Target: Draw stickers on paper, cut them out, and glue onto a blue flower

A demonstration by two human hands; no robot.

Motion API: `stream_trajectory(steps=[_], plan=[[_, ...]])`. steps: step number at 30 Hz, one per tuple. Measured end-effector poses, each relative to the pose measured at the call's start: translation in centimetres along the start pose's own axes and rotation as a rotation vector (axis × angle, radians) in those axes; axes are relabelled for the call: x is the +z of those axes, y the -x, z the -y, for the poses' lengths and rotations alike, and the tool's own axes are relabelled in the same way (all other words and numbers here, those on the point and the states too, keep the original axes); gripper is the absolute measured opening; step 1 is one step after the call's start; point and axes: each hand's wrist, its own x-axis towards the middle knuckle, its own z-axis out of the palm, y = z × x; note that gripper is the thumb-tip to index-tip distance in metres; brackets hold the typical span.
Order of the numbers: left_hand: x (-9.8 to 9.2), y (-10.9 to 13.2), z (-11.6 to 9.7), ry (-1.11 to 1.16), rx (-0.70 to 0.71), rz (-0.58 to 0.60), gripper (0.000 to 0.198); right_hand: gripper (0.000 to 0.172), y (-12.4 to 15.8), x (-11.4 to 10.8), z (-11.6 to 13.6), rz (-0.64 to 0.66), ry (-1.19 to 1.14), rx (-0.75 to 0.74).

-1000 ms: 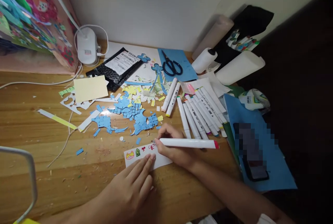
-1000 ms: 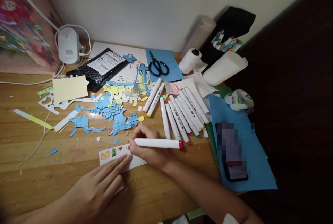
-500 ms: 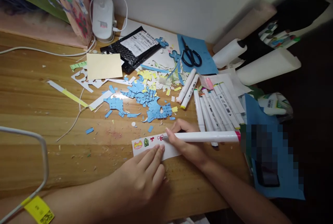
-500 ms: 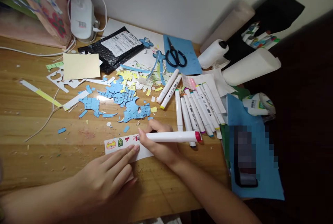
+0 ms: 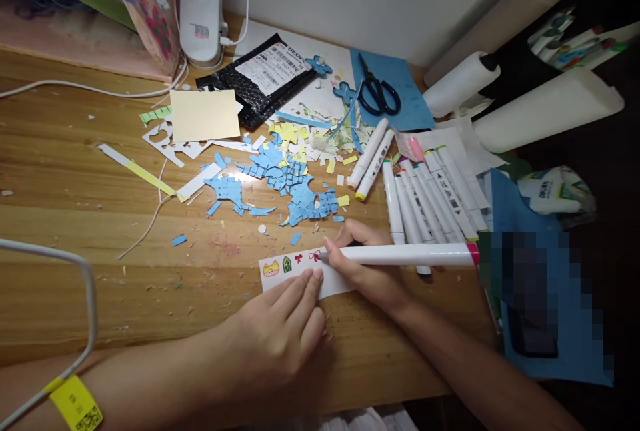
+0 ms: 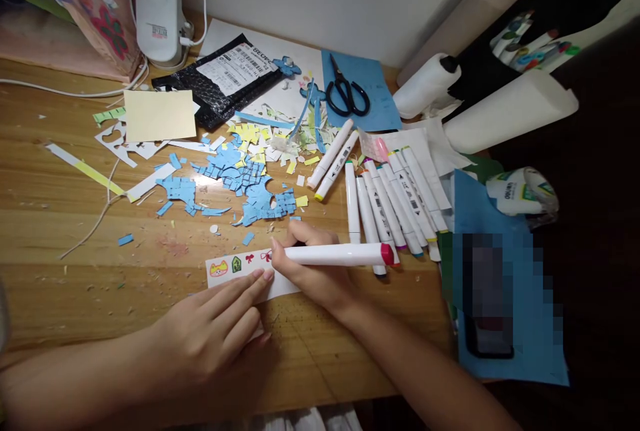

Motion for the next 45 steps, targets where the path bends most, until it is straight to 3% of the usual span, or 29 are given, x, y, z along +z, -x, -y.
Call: stream_trajectory(steps=[45], plan=[[0.34,-0.02,0.21,-0.053,0.066,-0.015,0.016,0.030,0.05,-0.13,-0.30,-0.018,0.006,-0.042]])
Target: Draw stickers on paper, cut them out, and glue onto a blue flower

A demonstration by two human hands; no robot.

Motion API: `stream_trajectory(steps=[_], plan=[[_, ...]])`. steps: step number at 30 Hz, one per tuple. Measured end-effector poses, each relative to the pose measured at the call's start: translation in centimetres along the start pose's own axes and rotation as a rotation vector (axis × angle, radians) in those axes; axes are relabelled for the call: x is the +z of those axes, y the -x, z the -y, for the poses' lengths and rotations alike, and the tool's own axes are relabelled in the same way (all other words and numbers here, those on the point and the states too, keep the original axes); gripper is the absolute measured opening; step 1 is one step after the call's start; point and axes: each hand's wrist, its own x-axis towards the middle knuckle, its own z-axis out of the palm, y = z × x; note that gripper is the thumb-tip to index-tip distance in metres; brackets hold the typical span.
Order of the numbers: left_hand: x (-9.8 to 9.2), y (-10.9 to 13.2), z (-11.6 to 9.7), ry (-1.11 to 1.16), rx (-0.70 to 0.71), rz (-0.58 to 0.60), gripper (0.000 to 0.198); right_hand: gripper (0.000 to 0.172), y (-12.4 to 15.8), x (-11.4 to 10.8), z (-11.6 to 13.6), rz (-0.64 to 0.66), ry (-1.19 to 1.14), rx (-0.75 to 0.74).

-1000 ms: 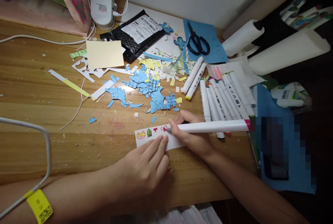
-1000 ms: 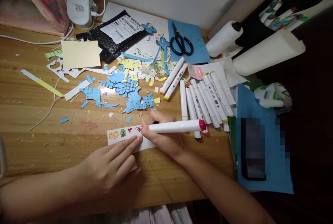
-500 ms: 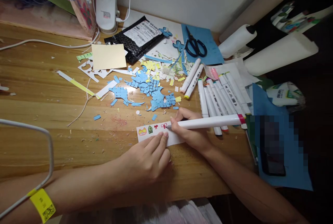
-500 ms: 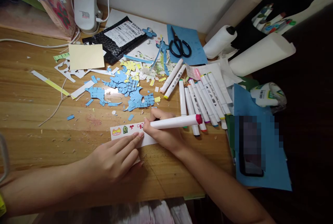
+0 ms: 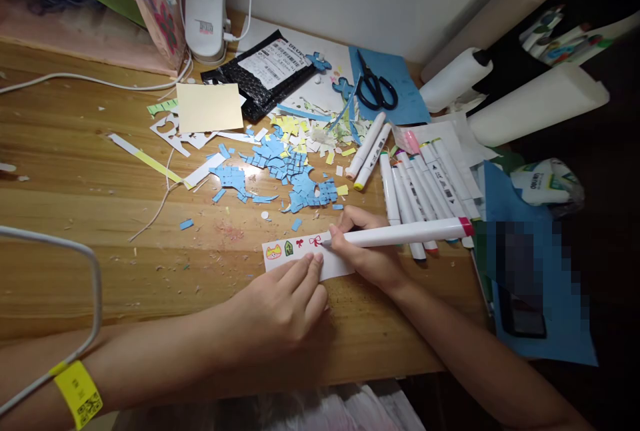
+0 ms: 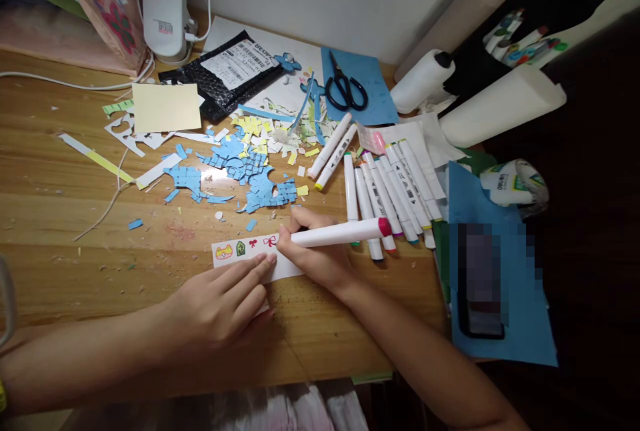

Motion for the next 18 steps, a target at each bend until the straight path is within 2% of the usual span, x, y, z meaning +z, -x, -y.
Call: stream_trajectory(steps=[15,18], plan=[[-0.03,-0.03,-0.07,0.000,-0.012,-0.008,0.021,0.030,-0.04,0.07,0.05,-0.008,-0.029,-0.005],[-0.02,0.05,-0.09,0.002,-0.005,0.005,0.019,0.029,-0.08,0.07,-0.01,-0.036,-0.092,-0.023]])
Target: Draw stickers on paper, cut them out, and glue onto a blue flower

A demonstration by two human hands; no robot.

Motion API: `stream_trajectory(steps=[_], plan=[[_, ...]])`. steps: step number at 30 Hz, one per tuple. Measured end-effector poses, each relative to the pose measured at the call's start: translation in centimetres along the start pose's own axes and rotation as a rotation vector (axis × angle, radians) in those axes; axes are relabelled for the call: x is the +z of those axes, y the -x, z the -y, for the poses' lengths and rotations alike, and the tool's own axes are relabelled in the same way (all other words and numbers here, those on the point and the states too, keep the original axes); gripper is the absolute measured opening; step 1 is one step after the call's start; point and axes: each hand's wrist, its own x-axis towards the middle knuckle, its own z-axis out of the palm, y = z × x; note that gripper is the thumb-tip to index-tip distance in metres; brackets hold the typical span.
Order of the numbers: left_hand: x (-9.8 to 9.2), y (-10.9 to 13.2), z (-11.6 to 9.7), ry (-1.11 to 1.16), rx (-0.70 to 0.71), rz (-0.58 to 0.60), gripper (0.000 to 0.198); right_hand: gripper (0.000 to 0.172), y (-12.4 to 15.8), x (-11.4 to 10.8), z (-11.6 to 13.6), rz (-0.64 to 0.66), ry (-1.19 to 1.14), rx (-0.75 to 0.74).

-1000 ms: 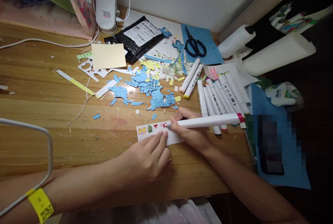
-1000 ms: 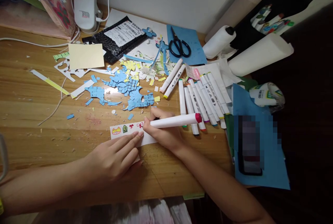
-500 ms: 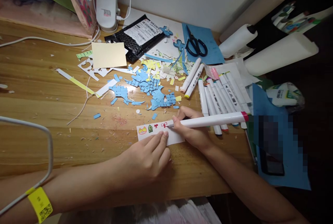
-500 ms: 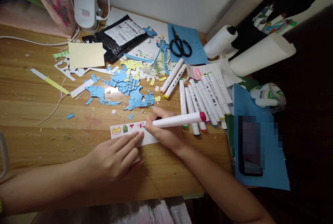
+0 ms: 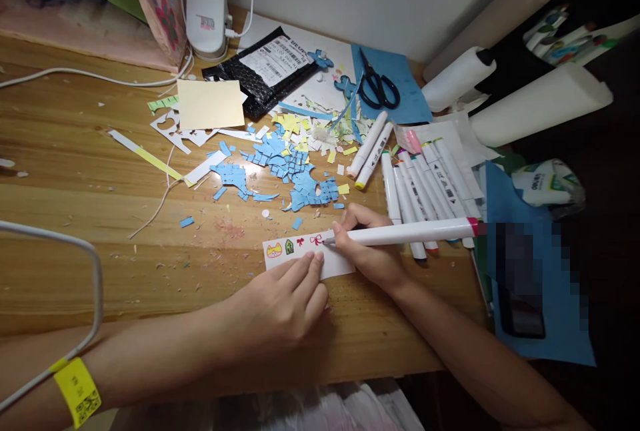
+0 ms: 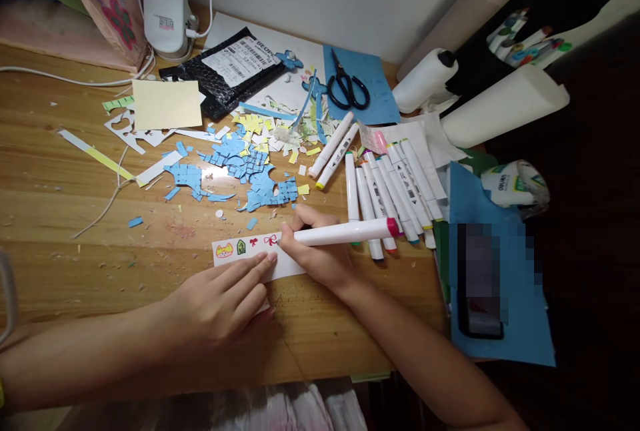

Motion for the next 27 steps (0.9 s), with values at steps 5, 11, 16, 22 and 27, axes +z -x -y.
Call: stream_trajectory(steps=[5,11,16,22,27], plan=[[0.01,-0.02,-0.03,-0.001,0.004,0.007,0.017,0.024,0.09,0.07,0.24,-0.067,-0.151,-0.008],[-0.02,0.01,0.13,0.005,0.006,0.012,0.019,0.028,0.38,0.45,0.52,-0.006,-0.079,0.016],[-0.16,0.05,0.22,0.025,0.006,0.018,0.020,0.030,0.25,0.54,0.40,0.035,-0.025,0.029],[-0.03,0.04,0.16,0.017,0.004,0.013,0.021,0.030,0.12,0.65,0.35,-0.041,-0.009,0.013],[0.01,0.17,0.16,0.016,0.001,0.007,0.020,0.030,0.04,0.68,0.46,-0.033,-0.005,0.011]])
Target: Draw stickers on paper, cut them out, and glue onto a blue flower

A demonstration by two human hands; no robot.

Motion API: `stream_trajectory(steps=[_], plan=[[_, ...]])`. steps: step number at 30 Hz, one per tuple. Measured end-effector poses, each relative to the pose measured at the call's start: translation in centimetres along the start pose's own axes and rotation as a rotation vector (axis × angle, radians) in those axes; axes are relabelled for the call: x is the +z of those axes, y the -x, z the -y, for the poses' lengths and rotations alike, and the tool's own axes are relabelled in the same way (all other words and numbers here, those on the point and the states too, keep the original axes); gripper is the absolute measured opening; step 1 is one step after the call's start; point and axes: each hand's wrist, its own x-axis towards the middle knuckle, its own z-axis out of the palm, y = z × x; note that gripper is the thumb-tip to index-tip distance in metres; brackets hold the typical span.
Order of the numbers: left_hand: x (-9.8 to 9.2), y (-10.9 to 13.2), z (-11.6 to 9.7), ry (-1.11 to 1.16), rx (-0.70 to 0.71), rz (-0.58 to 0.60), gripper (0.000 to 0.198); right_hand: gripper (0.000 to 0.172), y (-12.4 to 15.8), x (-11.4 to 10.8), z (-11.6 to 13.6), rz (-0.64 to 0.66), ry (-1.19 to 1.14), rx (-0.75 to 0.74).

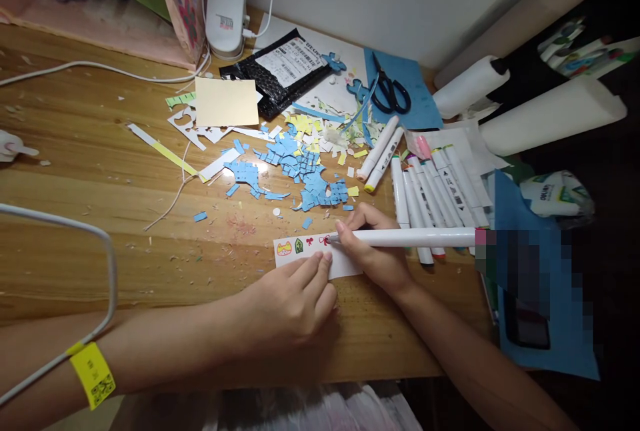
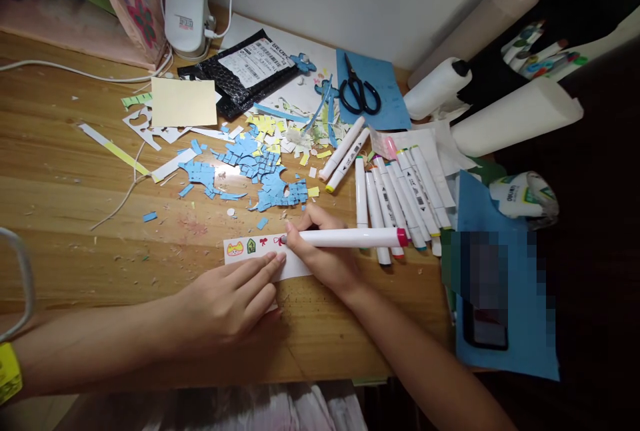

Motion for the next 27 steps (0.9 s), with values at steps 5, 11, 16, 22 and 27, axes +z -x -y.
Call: stream_trajectory(steps=[5,11,16,22,27], plan=[[-0.01,0.04,-0.06,-0.015,0.005,0.011,0.019,0.029,0.05,0.01,0.10,0.002,0.024,0.011],[-0.02,-0.04,-0.08,-0.004,0.000,0.001,0.021,0.029,0.07,-0.03,0.03,0.009,0.008,0.009],[-0.02,-0.02,-0.07,-0.021,0.010,0.015,0.019,0.029,0.02,-0.13,-0.02,0.024,0.021,0.002],[0.00,0.03,-0.05,-0.019,0.006,0.018,0.020,0.029,0.00,-0.09,-0.04,0.023,0.030,0.000],[0.09,0.02,-0.06,-0.008,0.006,0.010,0.020,0.030,-0.01,-0.11,-0.09,0.033,0.024,0.001]])
